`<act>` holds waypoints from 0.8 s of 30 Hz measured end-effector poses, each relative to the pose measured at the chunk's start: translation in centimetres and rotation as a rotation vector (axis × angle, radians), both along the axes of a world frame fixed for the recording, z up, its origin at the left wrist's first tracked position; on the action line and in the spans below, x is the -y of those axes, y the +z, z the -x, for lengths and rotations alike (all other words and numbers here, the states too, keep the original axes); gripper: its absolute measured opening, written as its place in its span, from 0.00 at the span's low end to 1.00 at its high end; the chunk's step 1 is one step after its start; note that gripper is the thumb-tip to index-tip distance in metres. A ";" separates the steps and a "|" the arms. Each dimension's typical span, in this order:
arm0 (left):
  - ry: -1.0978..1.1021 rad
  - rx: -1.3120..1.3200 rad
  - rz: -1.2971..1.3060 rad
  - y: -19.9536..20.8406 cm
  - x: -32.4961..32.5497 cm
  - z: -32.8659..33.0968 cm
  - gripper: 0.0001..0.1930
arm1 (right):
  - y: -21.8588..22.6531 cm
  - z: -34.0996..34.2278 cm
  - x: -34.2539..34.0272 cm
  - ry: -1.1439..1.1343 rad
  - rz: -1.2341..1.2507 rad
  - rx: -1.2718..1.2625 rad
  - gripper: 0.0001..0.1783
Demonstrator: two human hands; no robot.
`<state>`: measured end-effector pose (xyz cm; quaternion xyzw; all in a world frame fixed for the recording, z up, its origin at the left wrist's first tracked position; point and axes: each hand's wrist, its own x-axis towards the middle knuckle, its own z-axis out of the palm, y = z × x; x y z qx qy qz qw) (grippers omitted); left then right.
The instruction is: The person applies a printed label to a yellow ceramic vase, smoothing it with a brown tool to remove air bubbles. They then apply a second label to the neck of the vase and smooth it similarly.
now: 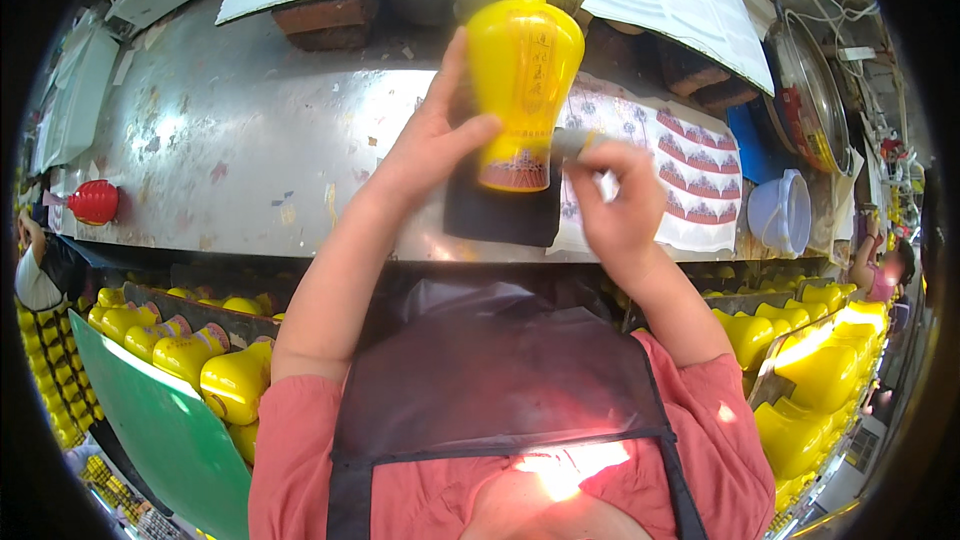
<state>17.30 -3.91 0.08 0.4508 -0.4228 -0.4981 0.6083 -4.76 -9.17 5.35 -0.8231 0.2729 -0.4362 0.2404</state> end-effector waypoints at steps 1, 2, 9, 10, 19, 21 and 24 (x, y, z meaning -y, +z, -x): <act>-0.005 -0.051 -0.008 0.1 -0.1 0.1 0.49 | 0.4 -0.2 0.3 -0.060 0.063 0.007 0.17; -0.009 -0.101 -0.016 0.2 -0.2 0.1 0.48 | 0.6 -0.6 0.6 -0.141 0.091 -0.003 0.16; 0.026 -0.056 0.044 -0.9 -0.5 -0.4 0.38 | 2.4 -2.2 -1.5 0.206 0.583 -0.252 0.17; 0.046 -0.044 0.034 -1.1 -0.4 -0.5 0.36 | 2.8 -2.3 -1.8 0.182 0.598 -0.269 0.18; 0.107 -0.083 0.078 -0.9 -0.5 0.1 0.32 | 4.0 -3.6 -2.5 0.310 0.545 -0.498 0.17; 0.113 -0.108 0.110 -0.5 -0.5 0.6 0.34 | 3.3 -3.1 -1.5 0.271 0.452 -0.370 0.14; 0.151 -0.086 0.076 0.0 -0.5 1.5 0.42 | 1.7 -1.8 0.9 -0.020 0.237 -0.321 0.14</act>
